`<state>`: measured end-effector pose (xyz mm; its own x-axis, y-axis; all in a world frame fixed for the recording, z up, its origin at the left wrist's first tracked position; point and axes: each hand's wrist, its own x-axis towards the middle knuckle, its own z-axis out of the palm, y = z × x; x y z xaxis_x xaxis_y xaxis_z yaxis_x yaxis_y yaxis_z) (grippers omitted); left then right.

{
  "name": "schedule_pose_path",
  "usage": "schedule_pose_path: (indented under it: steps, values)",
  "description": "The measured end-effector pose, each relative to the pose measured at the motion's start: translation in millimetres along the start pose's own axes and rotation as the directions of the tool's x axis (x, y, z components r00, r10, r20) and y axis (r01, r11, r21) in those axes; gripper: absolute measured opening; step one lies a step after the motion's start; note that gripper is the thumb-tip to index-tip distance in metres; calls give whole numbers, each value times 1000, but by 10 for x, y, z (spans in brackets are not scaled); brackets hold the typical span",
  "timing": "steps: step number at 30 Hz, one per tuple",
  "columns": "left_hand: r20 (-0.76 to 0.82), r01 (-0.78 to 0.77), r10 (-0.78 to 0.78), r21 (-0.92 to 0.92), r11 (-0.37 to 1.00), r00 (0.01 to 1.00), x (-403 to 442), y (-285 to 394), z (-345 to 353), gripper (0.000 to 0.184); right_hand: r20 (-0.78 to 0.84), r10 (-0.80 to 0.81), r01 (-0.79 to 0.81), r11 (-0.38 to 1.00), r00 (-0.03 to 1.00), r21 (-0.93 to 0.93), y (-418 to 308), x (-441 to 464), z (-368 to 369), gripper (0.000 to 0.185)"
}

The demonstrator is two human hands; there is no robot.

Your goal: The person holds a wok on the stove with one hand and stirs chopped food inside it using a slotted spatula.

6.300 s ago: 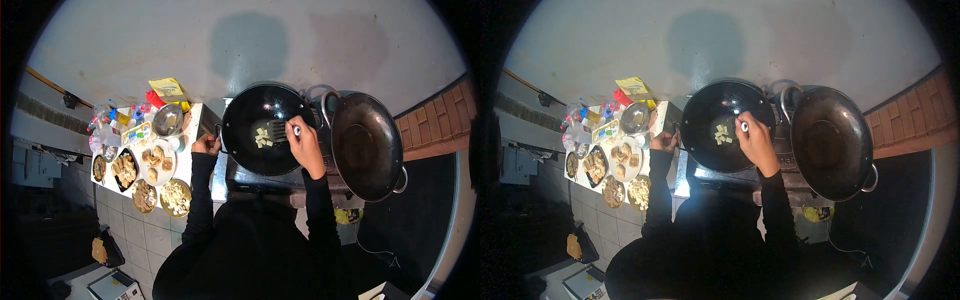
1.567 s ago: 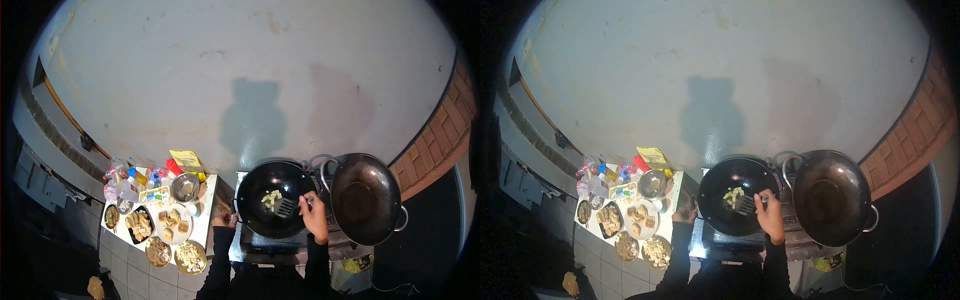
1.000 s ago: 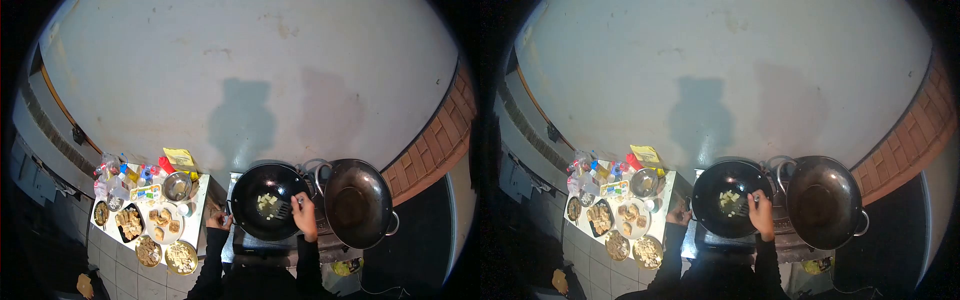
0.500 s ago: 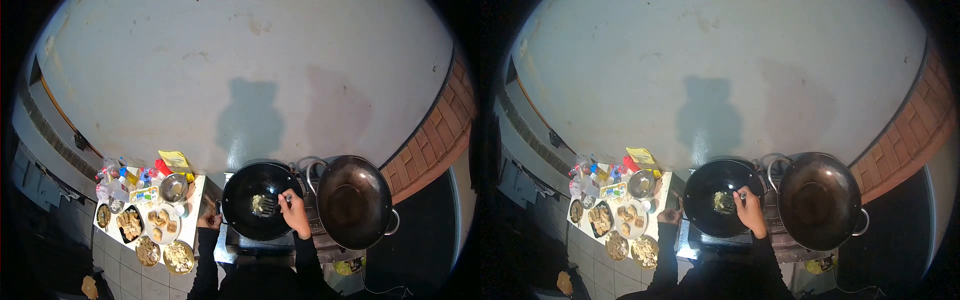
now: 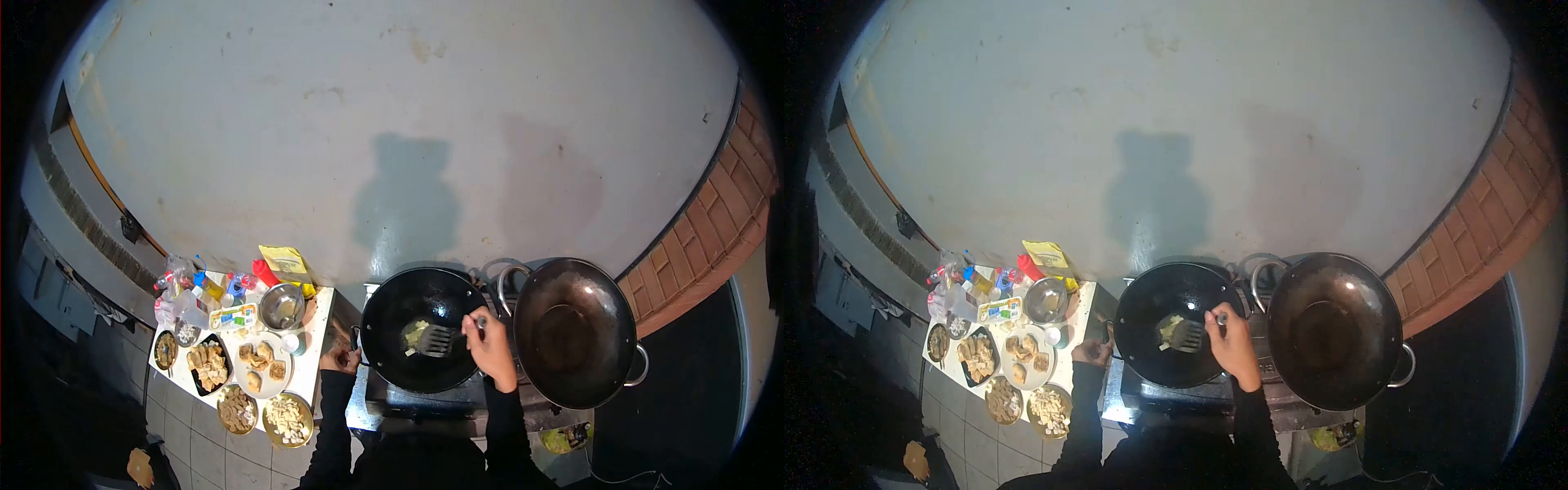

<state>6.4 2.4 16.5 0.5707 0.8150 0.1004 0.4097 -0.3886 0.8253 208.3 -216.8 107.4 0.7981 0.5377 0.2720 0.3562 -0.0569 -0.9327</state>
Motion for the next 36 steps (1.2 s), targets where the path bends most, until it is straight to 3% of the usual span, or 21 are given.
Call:
schedule_pose_path:
  steps: [3, 5, 6, 7, 9, 11, 12, 15, 17, 21, 24, 27, 29, 31, 36]
  values:
    - [-27, -24, 24, 20, 1000, 999, -7, -48, 29, 28, 29, -22, 28, 973, 999, -231, -116, -23, -129, 16]
    - [-22, -8, 7, -21, 1000, 1000, 1, -60, 33, 30, 16, 19, -14, 963, 1000, -268, 42, -29, 0, 16]
    - [-7, 7, -8, -58, 998, 1000, -6, -59, 41, 32, -2, -63, 61, 973, 998, -223, 120, -4, 78, 16]
    - [-1, 5, -5, -59, 998, 1000, -17, -56, 41, 32, 7, -12, 12, 992, 1000, -123, 312, 10, 147, 15]
    - [3, 2, -2, -30, 1000, 1000, 4, -46, 21, 34, 19, -19, 21, 991, 1000, -134, 281, 35, 175, 14]
    - [-7, -10, 10, -30, 1000, 1000, -9, -11, -4, 32, 3, 10, -10, 999, 1000, -33, 152, 30, 112, 14]
    - [-7, -15, 15, 5, 1000, 1000, -16, 65, -30, 31, -15, -22, 21, 998, 1000, -54, 134, 35, 59, 15]
    - [-31, -24, 24, 8, 1000, 999, -14, 34, 0, 27, -5, 86, -86, 983, 996, -164, 112, 1, -71, 16]
    - [-82, -68, 66, -15, 998, 994, 2, -3, 30, 26, -62, -46, 27, 961, 997, -275, 109, -8, 26, 17]
    - [-87, -66, 60, -72, 995, 994, 15, -83, 72, 27, -33, 26, -27, 998, 999, -57, 357, 12, 178, 17]
    - [-79, -54, 44, -128, 990, 996, 40, -175, 95, 28, -68, 8, -10, 999, 998, -31, 253, 32, 104, 18]
    - [-76, -82, 79, -40, 996, 994, 56, -176, 91, 29, -27, 49, -53, 984, 998, -171, 86, 19, -29, 18]
    - [-87, -73, 68, -63, 995, 994, 55, -167, 105, 29, -90, -101, 77, 967, 991, -242, 184, 22, 64, 18]
    - [-44, -49, 48, -32, 998, 998, 52, -164, 85, 30, -55, -108, 90, 961, 993, -262, 249, 19, 156, 17]
    - [-50, -61, 61, 12, 998, 997, 40, -155, 80, 32, -80, -13, 14, 1000, 997, 11, 225, 28, 76, 18]
